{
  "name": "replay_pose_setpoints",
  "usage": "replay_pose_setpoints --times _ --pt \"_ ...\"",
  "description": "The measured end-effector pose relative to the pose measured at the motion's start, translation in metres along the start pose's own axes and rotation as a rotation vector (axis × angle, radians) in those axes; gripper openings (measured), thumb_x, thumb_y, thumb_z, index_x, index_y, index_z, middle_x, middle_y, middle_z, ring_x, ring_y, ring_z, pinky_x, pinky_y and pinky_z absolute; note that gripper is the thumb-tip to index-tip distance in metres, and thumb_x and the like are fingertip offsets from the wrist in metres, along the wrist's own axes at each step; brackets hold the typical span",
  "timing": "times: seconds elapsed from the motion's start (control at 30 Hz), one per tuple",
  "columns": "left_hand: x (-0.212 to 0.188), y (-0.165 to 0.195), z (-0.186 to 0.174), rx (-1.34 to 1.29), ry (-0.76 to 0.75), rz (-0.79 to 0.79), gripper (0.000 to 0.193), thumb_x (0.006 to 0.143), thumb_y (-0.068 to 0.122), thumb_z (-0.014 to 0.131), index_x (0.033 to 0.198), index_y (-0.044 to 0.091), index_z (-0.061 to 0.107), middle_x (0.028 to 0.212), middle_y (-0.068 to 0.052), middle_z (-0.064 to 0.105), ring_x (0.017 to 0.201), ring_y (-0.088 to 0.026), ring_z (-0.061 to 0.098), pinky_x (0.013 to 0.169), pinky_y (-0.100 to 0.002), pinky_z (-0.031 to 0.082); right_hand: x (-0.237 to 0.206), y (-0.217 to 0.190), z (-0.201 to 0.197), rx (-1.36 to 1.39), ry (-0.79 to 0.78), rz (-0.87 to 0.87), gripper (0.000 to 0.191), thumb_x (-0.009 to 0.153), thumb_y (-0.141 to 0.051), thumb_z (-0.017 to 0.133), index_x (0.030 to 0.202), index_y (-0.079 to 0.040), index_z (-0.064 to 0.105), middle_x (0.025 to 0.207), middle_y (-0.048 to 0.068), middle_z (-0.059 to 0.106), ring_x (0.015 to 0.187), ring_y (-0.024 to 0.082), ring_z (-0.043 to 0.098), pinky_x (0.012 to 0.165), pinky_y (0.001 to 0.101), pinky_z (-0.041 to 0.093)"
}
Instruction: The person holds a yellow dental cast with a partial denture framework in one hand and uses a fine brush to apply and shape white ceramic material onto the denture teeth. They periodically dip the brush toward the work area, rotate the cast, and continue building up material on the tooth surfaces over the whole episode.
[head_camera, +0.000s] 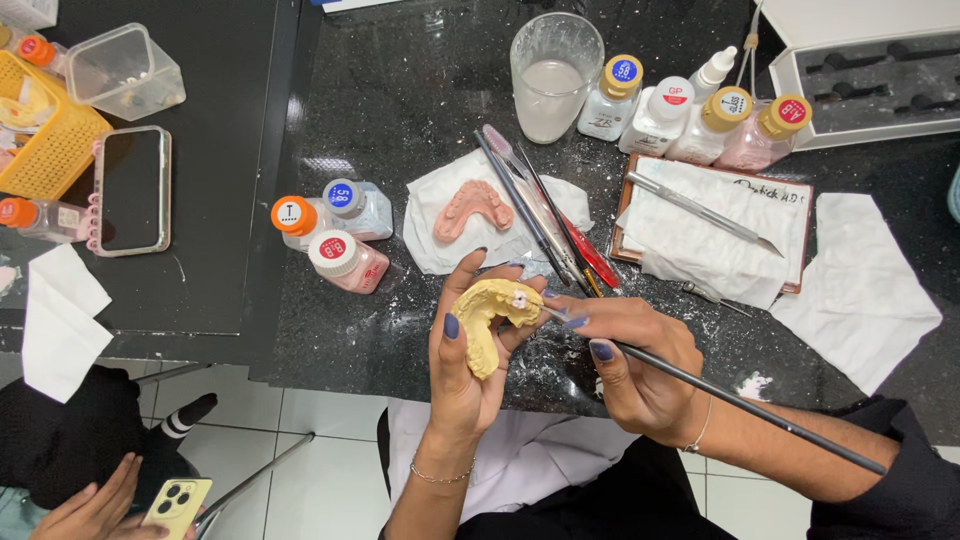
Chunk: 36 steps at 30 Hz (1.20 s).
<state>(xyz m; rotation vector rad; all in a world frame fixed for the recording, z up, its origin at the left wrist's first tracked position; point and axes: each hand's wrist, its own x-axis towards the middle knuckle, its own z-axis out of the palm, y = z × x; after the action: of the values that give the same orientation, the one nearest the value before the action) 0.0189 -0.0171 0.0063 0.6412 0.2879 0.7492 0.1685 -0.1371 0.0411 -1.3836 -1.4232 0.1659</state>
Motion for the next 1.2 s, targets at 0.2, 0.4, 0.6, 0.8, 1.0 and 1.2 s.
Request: replay_pose_setpoints --times 0.2,0.4,0.6,0.8,1.0,1.2 --pt "-0.0008 -0.0009 -0.0023 0.016 -0.024 0.012 0.086 0.095 0.055 0.069 0.149 -0.005 0.039 0.141 -0.021 0.054 0.139 -0.041 0.054 0.110 -0.051 0.053 0.0019 0.0013 0.0010 0.009 -0.029 -0.026 0.011 0.105 -0.010 0.058 0.113 -0.003 0.059 0.109 0.015 0.074 0.114 0.033 0.076 0.087 0.0357 0.064" --pt "-0.0026 -0.0017 -0.0051 0.031 -0.036 0.012 0.087 0.095 0.055 0.070 0.149 -0.006 0.040 0.141 -0.020 0.053 0.139 -0.040 0.053 0.111 -0.049 0.053 0.0019 -0.0001 -0.0008 -0.080 -0.058 -0.050 0.009 0.103 -0.011 0.062 0.110 -0.006 0.061 0.105 0.010 0.075 0.111 0.033 0.077 0.081 0.0334 0.063" --pt "-0.0023 -0.0016 -0.0038 0.023 -0.020 0.006 0.088 0.094 0.056 0.071 0.148 -0.006 0.040 0.141 -0.020 0.053 0.139 -0.040 0.054 0.110 -0.050 0.053 0.0045 -0.0023 0.0009 -0.064 -0.048 -0.034 0.009 0.102 -0.010 0.062 0.110 -0.006 0.062 0.105 0.010 0.075 0.112 0.033 0.077 0.083 0.0342 0.064" --pt "0.0000 -0.0012 -0.0031 0.021 -0.016 0.011 0.088 0.094 0.055 0.071 0.147 -0.007 0.041 0.141 -0.020 0.054 0.138 -0.039 0.055 0.110 -0.050 0.053 0.0056 -0.0013 -0.0001 -0.029 -0.053 -0.017 0.008 0.102 -0.009 0.062 0.110 -0.007 0.062 0.106 0.009 0.075 0.113 0.032 0.077 0.084 0.0346 0.064" --pt "-0.0043 -0.0009 -0.0053 0.032 0.004 0.003 0.089 0.094 0.055 0.072 0.148 -0.008 0.040 0.140 -0.022 0.053 0.137 -0.040 0.055 0.111 -0.050 0.052 0.0045 -0.0012 0.0019 -0.048 -0.031 -0.031 0.010 0.101 -0.009 0.063 0.110 -0.006 0.063 0.109 0.012 0.076 0.110 0.031 0.077 0.084 0.0346 0.064" --pt "-0.0034 -0.0004 -0.0069 0.023 0.008 0.011 0.091 0.092 0.055 0.074 0.146 -0.009 0.040 0.140 -0.022 0.054 0.137 -0.041 0.055 0.111 -0.051 0.053 0.0057 -0.0026 0.0032 -0.044 -0.044 -0.058 0.010 0.100 -0.008 0.063 0.110 -0.005 0.064 0.107 0.012 0.075 0.109 0.032 0.078 0.082 0.0338 0.064"
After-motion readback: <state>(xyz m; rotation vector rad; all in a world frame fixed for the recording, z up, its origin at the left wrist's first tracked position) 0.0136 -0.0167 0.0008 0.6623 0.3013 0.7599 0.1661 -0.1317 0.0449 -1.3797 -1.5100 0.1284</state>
